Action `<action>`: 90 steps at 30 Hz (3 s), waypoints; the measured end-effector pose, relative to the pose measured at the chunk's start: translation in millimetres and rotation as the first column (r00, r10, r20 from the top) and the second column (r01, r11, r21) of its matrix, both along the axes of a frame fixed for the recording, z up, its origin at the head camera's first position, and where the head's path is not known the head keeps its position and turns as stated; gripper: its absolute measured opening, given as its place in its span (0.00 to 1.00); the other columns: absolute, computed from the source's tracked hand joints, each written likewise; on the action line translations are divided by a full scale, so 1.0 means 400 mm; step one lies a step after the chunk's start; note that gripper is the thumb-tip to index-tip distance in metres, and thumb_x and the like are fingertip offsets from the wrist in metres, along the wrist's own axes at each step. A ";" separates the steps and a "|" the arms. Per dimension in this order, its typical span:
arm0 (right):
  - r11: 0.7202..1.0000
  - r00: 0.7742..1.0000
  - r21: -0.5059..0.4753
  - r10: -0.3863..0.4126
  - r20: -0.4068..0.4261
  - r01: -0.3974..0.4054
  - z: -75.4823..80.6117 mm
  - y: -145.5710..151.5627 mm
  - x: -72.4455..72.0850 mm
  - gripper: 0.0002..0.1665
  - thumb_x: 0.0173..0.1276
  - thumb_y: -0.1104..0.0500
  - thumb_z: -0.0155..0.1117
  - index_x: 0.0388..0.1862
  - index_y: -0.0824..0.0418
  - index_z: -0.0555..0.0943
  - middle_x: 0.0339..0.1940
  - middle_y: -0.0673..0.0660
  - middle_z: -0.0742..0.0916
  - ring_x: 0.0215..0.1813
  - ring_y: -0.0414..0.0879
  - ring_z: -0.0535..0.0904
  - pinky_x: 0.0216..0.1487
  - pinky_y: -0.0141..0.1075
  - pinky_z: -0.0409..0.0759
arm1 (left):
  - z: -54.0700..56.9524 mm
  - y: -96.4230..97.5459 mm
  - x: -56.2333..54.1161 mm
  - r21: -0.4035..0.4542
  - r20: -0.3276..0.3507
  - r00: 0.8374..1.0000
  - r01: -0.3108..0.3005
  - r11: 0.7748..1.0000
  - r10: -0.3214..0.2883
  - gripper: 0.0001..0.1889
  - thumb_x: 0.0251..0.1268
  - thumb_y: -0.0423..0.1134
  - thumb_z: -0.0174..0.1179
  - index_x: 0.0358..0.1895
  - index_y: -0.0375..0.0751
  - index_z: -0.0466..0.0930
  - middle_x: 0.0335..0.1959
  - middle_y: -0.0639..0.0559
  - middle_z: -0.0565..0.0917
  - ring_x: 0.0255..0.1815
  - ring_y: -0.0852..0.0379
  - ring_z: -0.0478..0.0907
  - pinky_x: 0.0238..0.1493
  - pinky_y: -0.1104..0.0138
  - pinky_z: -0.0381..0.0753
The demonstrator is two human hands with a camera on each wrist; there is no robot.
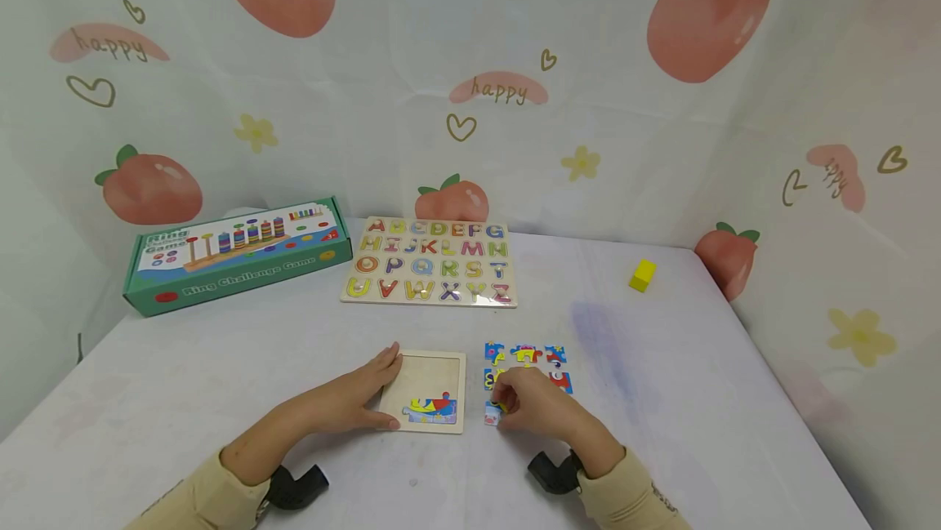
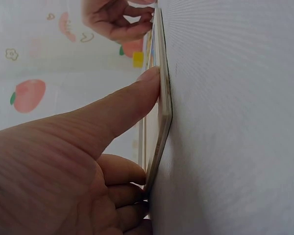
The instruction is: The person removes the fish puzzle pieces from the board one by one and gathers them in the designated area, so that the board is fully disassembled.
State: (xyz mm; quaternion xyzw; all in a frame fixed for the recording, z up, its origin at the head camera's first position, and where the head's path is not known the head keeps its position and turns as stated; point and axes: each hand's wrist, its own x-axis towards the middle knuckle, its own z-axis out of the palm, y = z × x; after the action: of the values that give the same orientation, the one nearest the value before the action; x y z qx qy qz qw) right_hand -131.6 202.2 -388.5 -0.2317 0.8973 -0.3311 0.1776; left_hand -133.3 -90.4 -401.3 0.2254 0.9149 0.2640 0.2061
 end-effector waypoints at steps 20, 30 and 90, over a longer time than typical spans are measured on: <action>0.994 0.995 0.061 0.083 0.059 -0.086 0.029 -0.164 -0.050 0.16 0.52 0.59 0.73 0.39 0.60 0.80 0.35 0.49 0.80 0.32 0.40 0.74 0.31 0.27 0.74 | -0.005 -0.001 -0.007 0.013 0.000 1.000 0.022 1.000 -0.022 0.50 0.51 0.52 0.67 0.72 0.32 0.50 0.76 0.40 0.45 0.77 0.45 0.41 0.72 0.51 0.52; 0.985 0.986 0.070 0.155 0.065 -0.160 0.007 -0.222 -0.065 0.13 0.50 0.63 0.74 0.34 0.60 0.79 0.29 0.49 0.79 0.31 0.40 0.71 0.32 0.26 0.72 | -0.005 -0.004 -0.007 0.016 -0.012 0.999 0.034 0.999 -0.034 0.50 0.52 0.53 0.66 0.71 0.30 0.50 0.76 0.39 0.45 0.77 0.44 0.41 0.72 0.51 0.52; 0.985 0.976 -0.162 0.087 0.201 -0.055 0.023 -0.049 -0.052 0.05 0.62 0.65 0.63 0.37 0.62 0.78 0.32 0.53 0.82 0.35 0.44 0.75 0.34 0.31 0.76 | 0.000 0.000 -0.002 0.006 0.004 1.000 0.006 1.000 -0.006 0.50 0.51 0.51 0.67 0.72 0.32 0.50 0.76 0.41 0.44 0.77 0.45 0.41 0.72 0.51 0.52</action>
State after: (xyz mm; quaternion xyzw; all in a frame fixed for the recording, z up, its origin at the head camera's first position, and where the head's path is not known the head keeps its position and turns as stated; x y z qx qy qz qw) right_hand -152.2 182.7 -379.3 -0.2409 0.8364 -0.4160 0.2633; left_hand -134.1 -90.2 -401.4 0.2281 0.9130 0.2668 0.2081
